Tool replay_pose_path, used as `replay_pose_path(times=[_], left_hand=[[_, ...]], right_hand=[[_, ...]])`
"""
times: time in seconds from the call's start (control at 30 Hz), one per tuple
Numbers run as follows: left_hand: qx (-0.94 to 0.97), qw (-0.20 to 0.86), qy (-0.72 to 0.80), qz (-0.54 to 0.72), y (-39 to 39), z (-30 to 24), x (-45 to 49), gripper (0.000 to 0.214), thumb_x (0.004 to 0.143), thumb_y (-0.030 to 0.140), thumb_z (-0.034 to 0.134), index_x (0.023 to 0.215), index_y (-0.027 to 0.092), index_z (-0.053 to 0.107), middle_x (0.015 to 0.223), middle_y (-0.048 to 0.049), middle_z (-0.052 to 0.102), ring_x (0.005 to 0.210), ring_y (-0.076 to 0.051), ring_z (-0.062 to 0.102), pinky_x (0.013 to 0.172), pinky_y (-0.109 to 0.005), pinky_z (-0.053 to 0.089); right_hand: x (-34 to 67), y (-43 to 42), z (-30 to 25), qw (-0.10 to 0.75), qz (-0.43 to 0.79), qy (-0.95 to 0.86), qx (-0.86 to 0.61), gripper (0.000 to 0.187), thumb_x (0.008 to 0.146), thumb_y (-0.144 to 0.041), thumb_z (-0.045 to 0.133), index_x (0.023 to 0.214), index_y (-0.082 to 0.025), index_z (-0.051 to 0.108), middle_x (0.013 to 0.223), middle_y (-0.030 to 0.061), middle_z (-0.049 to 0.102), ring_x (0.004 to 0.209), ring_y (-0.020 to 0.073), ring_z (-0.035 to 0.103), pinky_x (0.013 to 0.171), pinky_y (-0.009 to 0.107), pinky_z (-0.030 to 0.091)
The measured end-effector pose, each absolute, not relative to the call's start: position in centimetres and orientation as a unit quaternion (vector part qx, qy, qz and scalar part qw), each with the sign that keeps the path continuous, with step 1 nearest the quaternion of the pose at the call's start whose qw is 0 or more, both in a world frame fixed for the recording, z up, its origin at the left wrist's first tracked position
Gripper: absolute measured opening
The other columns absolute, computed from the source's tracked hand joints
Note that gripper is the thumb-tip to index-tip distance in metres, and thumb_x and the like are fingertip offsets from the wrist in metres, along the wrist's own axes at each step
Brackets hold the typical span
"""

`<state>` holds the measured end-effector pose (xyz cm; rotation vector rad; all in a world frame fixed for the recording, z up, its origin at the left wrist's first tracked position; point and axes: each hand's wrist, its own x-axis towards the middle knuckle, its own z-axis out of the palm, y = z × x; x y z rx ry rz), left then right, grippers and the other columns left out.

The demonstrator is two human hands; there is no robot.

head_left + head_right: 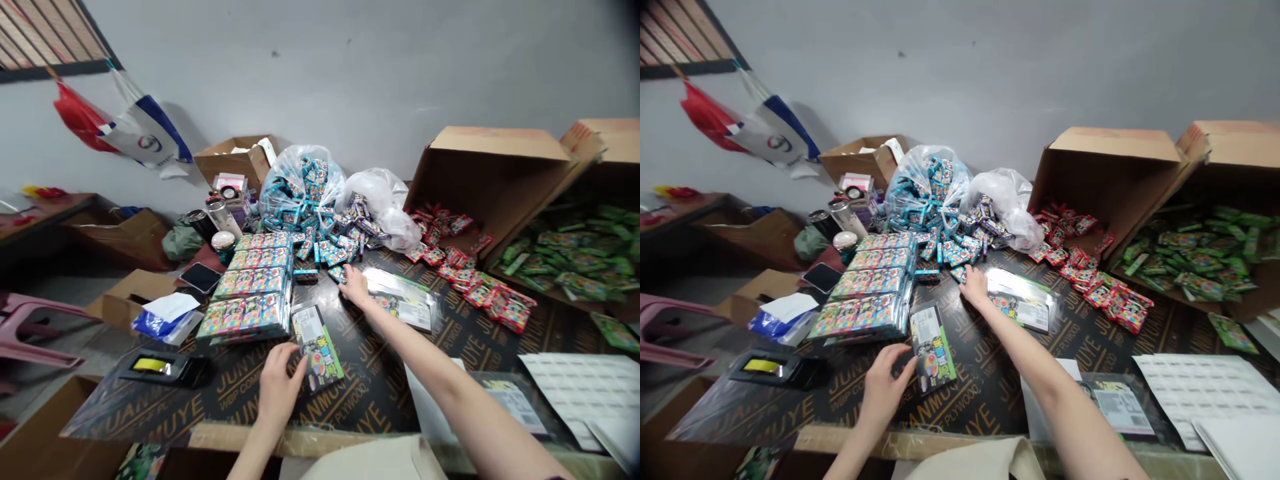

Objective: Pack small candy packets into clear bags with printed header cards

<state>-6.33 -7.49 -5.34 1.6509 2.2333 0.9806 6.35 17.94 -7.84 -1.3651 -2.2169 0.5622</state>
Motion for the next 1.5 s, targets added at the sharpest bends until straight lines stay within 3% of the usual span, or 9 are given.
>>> replay_pose_path(times=[0.13, 0.23, 0.33, 0.43, 0.6, 0.8, 0.93, 1.33, 1.5], left_hand=[[0.574, 0.100, 0.785, 0.212, -3.9, -7.5, -4.3, 0.063, 0.073, 0.055, 0.053, 0.121, 0.016, 0.046, 0.132, -0.0194, 0.039, 0.120, -0.033, 0.039, 0.095, -0.048, 0.034], [0.598, 0.094, 0.783, 0.145, -1.7, -8.6, -2.6, 0.077, 0.066, 0.059, 0.057, 0.128, 0.016, 0.040, 0.142, -0.0217, 0.022, 0.129, -0.040, 0.021, 0.097, -0.055, 0.026], [0.626, 0.101, 0.765, 0.112, -0.1, -8.8, -1.8, 0.071, 0.068, 0.040, 0.061, 0.131, 0.020, 0.035, 0.146, -0.0186, 0.013, 0.132, -0.039, 0.012, 0.098, -0.056, 0.021], [0.657, 0.128, 0.737, 0.094, 0.4, -8.7, -2.2, 0.084, 0.061, 0.017, 0.061, 0.135, 0.024, 0.023, 0.147, -0.0172, 0.007, 0.132, -0.036, 0.015, 0.099, -0.051, 0.022], [0.708, 0.160, 0.685, 0.062, -0.2, -8.2, -3.0, 0.094, 0.056, 0.010, 0.061, 0.137, 0.028, 0.016, 0.142, -0.0156, 0.024, 0.129, -0.032, 0.024, 0.101, -0.050, 0.017], [0.721, 0.143, 0.672, 0.094, 0.1, -7.5, -2.1, 0.090, 0.061, 0.038, 0.065, 0.137, 0.020, 0.019, 0.119, -0.0129, 0.047, 0.112, -0.030, 0.041, 0.094, -0.043, 0.029], [0.747, 0.159, 0.633, 0.124, -0.3, -7.2, -1.8, 0.094, 0.062, 0.031, 0.063, 0.139, 0.020, 0.011, 0.116, -0.0109, 0.048, 0.107, -0.028, 0.044, 0.091, -0.040, 0.033], [0.754, 0.227, 0.566, 0.245, -1.0, -6.1, -1.2, 0.100, 0.061, 0.022, 0.061, 0.140, 0.020, 0.000, 0.124, -0.0109, 0.042, 0.113, -0.026, 0.041, 0.097, -0.041, 0.033], [0.717, 0.228, 0.603, 0.266, -0.8, -5.9, -1.6, 0.100, 0.061, 0.024, 0.064, 0.140, 0.020, 0.003, 0.121, -0.0100, 0.044, 0.112, -0.025, 0.042, 0.098, -0.040, 0.032]], right_hand=[[11.4, 15.7, -7.8, 0.217, 0.264, -0.838, -0.425, 0.053, 0.059, -0.010, 0.053, 0.112, -0.016, 0.050, 0.106, 0.0068, 0.058, 0.096, 0.0202, 0.053, 0.084, 0.030, 0.040], [16.1, 13.5, -7.8, 0.155, 0.354, -0.869, -0.311, 0.051, 0.054, -0.006, 0.049, 0.103, -0.019, 0.058, 0.100, 0.0024, 0.062, 0.093, 0.0193, 0.056, 0.083, 0.029, 0.041], [19.7, 11.4, -7.8, 0.112, 0.385, -0.880, -0.256, 0.057, 0.052, -0.004, 0.042, 0.104, -0.020, 0.059, 0.109, 0.0056, 0.059, 0.104, 0.0234, 0.052, 0.090, 0.038, 0.036], [21.4, 9.4, -7.9, 0.128, 0.296, -0.888, -0.327, 0.064, 0.057, -0.010, 0.048, 0.120, -0.022, 0.048, 0.131, 0.0103, 0.043, 0.120, 0.0283, 0.038, 0.095, 0.046, 0.028], [21.0, 5.5, -8.6, 0.170, 0.160, -0.866, -0.441, 0.090, 0.055, -0.043, 0.066, 0.135, -0.023, 0.029, 0.126, 0.0135, 0.042, 0.118, 0.0328, 0.036, 0.095, 0.049, 0.022], [20.4, 4.4, -8.9, 0.223, 0.175, -0.851, -0.441, 0.078, 0.063, -0.032, 0.062, 0.134, -0.021, 0.031, 0.111, 0.0097, 0.052, 0.106, 0.0274, 0.047, 0.096, 0.044, 0.027], [21.0, 5.5, -7.4, 0.277, 0.214, -0.853, -0.388, 0.083, 0.065, -0.038, 0.067, 0.135, -0.023, 0.026, 0.124, 0.0099, 0.047, 0.113, 0.0278, 0.043, 0.092, 0.040, 0.034], [20.0, 6.7, -5.5, 0.223, 0.302, -0.900, -0.223, 0.079, 0.064, -0.040, 0.070, 0.130, -0.020, 0.032, 0.123, 0.0104, 0.050, 0.111, 0.0251, 0.046, 0.094, 0.038, 0.028], [19.3, 6.0, -5.7, 0.280, 0.279, -0.868, -0.300, 0.087, 0.064, -0.051, 0.067, 0.135, -0.020, 0.026, 0.121, 0.0130, 0.052, 0.115, 0.0283, 0.044, 0.100, 0.044, 0.020]])
